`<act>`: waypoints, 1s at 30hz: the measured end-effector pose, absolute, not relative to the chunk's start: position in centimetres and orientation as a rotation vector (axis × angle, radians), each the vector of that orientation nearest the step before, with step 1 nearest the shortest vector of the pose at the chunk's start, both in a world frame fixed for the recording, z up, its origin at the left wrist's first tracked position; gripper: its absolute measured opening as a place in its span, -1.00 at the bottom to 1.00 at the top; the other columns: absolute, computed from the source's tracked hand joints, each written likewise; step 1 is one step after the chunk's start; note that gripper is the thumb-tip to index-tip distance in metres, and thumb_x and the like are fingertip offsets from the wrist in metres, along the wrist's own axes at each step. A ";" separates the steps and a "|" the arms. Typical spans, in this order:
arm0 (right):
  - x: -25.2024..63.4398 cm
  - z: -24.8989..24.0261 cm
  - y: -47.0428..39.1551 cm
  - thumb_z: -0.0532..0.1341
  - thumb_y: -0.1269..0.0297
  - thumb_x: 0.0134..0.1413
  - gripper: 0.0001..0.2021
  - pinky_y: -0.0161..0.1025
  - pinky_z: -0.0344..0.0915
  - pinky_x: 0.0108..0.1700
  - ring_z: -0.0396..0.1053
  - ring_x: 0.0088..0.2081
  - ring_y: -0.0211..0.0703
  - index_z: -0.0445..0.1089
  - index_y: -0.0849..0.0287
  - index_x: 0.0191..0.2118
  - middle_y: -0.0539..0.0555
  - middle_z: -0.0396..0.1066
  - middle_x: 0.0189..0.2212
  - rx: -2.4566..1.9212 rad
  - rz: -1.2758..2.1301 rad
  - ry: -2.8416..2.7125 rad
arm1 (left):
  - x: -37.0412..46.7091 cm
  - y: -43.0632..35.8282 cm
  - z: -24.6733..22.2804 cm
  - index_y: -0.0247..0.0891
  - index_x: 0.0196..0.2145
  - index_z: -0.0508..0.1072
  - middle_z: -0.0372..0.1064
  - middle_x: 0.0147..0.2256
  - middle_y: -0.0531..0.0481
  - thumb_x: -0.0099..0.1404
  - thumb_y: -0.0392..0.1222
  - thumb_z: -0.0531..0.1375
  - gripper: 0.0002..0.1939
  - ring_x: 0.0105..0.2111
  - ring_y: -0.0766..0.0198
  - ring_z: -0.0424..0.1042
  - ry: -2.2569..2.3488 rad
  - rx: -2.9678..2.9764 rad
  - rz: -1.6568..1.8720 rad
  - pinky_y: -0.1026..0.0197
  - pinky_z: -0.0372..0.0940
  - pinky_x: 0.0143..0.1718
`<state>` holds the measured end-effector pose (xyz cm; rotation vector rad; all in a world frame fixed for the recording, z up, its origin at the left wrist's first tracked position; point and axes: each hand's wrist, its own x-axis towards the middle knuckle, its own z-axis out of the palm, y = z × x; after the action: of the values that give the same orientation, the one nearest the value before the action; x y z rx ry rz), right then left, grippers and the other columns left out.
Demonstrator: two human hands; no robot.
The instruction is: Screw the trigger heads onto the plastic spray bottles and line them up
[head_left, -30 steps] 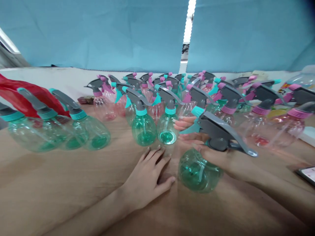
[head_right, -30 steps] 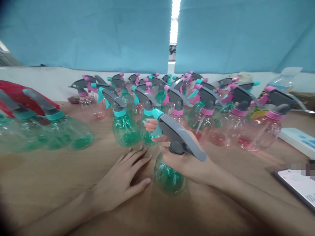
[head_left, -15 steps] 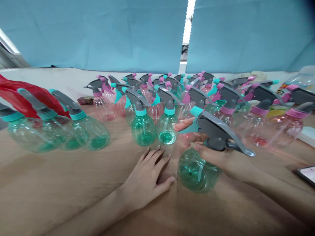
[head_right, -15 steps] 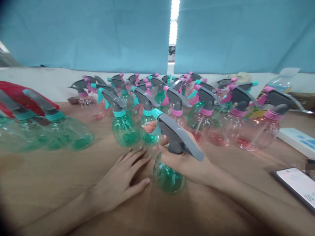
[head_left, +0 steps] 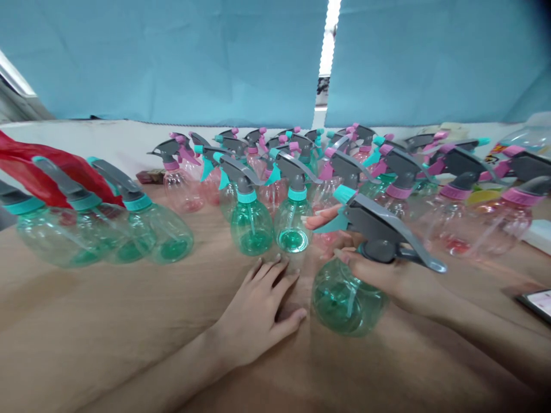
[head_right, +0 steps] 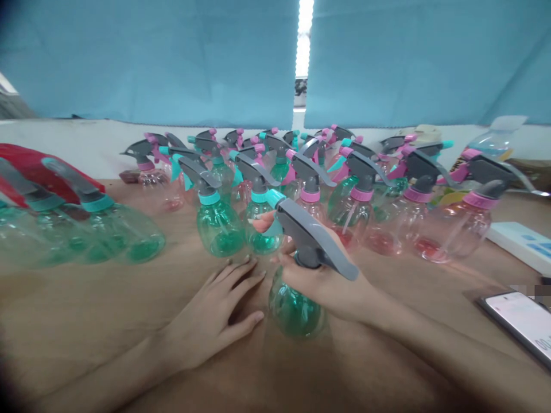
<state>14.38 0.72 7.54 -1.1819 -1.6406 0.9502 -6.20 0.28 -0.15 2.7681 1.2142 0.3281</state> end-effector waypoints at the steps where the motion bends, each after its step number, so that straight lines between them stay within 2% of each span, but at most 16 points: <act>1: 14.4 7.6 0.7 0.15 0.30 -0.25 -0.89 -0.09 0.30 -0.27 0.20 -0.48 -0.21 0.15 0.06 -0.53 -0.06 0.17 -0.56 -1.176 0.964 -1.647 | -6.2 0.3 -0.2 -0.33 0.17 0.23 0.12 0.20 -0.25 0.34 0.05 0.11 -0.45 0.22 -0.01 0.04 1.217 2.767 0.324 -0.12 -0.02 0.20; 5: 14.2 7.9 0.8 0.18 0.26 -0.28 -0.82 -0.03 0.31 -0.20 0.24 -0.41 -0.14 0.10 0.04 -0.54 -0.06 0.13 -0.57 -1.215 1.009 -1.601 | -6.2 0.3 -0.2 -0.30 0.17 0.23 0.12 0.20 -0.23 0.34 0.07 0.09 -0.45 0.22 0.00 0.03 1.217 2.763 0.324 -0.12 -0.03 0.20; 9: 14.2 7.8 0.7 0.18 0.22 -0.30 -0.82 0.02 0.32 -0.23 0.28 -0.40 -0.09 0.11 0.04 -0.53 -0.03 0.17 -0.56 -1.240 1.006 -1.584 | -6.3 0.3 -0.3 -0.30 0.16 0.23 0.12 0.20 -0.24 0.34 0.07 0.10 -0.45 0.22 0.00 0.03 1.215 2.758 0.328 -0.13 -0.03 0.20; 14: 15.0 7.0 0.9 0.18 0.28 -0.12 -0.96 -0.01 0.34 -0.17 0.36 -0.35 -0.08 0.29 0.01 -0.44 -0.04 0.29 -0.55 -1.157 0.955 -1.691 | -6.3 0.2 -0.3 -0.29 0.16 0.24 0.13 0.20 -0.22 0.34 0.07 0.10 -0.46 0.22 0.00 0.05 1.208 2.761 0.340 -0.12 -0.02 0.20; 17: 15.1 6.6 1.1 0.17 0.30 -0.02 -0.89 -0.02 0.30 -0.04 0.40 -0.30 -0.11 0.37 -0.04 -0.31 -0.05 0.37 -0.50 -1.106 0.956 -1.720 | -6.3 0.2 -0.3 -0.29 0.15 0.24 0.13 0.19 -0.22 0.34 0.07 0.10 -0.46 0.21 -0.02 0.06 1.206 2.762 0.351 -0.12 -0.02 0.19; 19: 15.0 6.7 1.1 0.17 0.33 -0.01 -0.83 -0.06 0.30 -0.02 0.41 -0.24 -0.11 0.38 -0.03 -0.25 -0.04 0.40 -0.45 -1.067 0.949 -1.719 | -6.3 0.2 -0.3 -0.31 0.16 0.24 0.13 0.19 -0.23 0.33 0.06 0.10 -0.45 0.21 -0.02 0.05 1.206 2.760 0.348 -0.12 -0.01 0.19; 21: 14.9 6.8 0.9 0.15 0.39 -0.02 -0.78 -0.14 0.33 -0.09 0.40 -0.23 -0.14 0.39 -0.01 -0.22 -0.02 0.42 -0.37 -1.045 0.951 -1.719 | -6.3 0.2 -0.3 -0.32 0.15 0.25 0.13 0.20 -0.23 0.34 0.06 0.10 -0.46 0.22 -0.02 0.05 1.208 2.759 0.337 -0.11 -0.02 0.20; 24: 14.9 6.9 0.6 0.13 0.46 -0.03 -0.74 -0.21 0.34 -0.25 0.34 -0.38 -0.22 0.40 0.01 -0.22 -0.02 0.40 -0.33 -1.104 0.964 -1.739 | -6.3 0.2 -0.2 -0.32 0.15 0.25 0.12 0.20 -0.23 0.34 0.06 0.10 -0.46 0.22 -0.01 0.05 1.216 2.760 0.329 -0.11 -0.03 0.20; 30: 15.4 6.6 0.6 0.14 0.45 -0.07 -0.83 -0.24 0.33 -0.33 0.36 -0.37 -0.19 0.38 0.02 -0.35 -0.03 0.43 -0.37 -1.161 0.845 -1.777 | -6.2 0.2 -0.2 -0.28 0.15 0.25 0.14 0.19 -0.21 0.33 0.06 0.11 -0.47 0.21 0.00 0.07 1.216 2.762 0.338 -0.12 -0.04 0.20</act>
<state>15.36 0.60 6.57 -1.1611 -1.7772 0.8451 -6.23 0.22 -0.22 2.7616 1.2163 0.3376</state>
